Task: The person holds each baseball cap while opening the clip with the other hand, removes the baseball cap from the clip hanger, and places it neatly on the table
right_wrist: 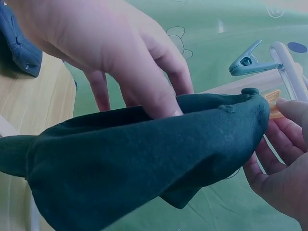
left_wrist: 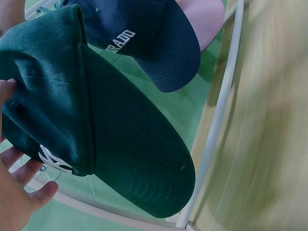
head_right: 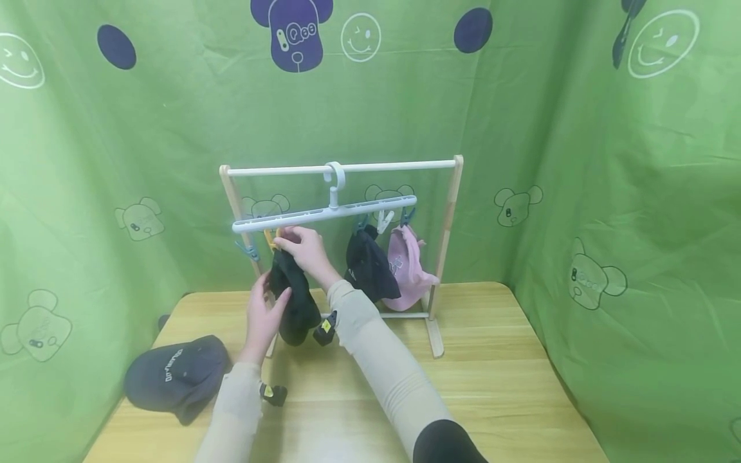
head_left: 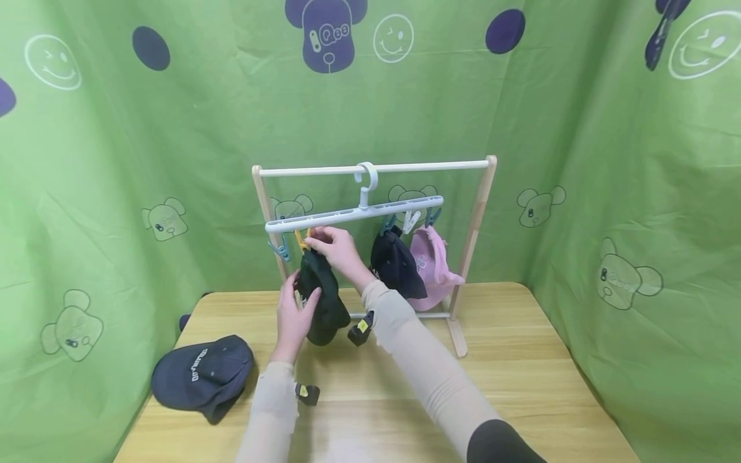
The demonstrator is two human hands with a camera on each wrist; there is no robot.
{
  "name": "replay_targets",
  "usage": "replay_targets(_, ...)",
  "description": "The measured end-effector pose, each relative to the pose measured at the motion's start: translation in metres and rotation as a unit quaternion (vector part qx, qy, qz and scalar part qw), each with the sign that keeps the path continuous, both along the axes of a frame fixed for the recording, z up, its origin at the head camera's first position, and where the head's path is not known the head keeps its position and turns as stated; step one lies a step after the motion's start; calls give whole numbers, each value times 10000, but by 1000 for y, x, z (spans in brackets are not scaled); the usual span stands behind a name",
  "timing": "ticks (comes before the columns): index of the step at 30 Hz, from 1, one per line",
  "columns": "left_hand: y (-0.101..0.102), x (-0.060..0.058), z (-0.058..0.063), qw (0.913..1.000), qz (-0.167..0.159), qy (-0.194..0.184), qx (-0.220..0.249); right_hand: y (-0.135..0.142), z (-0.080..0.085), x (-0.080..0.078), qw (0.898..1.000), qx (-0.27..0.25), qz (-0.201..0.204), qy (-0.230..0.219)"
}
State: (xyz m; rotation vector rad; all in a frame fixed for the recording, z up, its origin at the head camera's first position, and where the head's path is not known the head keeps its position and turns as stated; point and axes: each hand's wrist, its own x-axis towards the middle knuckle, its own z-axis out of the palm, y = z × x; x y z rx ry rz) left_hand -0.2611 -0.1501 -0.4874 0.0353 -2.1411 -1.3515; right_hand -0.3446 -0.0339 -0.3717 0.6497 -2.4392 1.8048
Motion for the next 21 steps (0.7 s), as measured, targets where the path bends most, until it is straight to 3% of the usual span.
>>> replay_targets(10, 2, -5, 0, 9996, 209, 59, 199, -1, 0, 0, 10000, -15, 15, 19)
replay_targets(21, 2, -8, -1, 9964, 546, 602, 240, -2, 0, 0, 9998, -77, -22, 157)
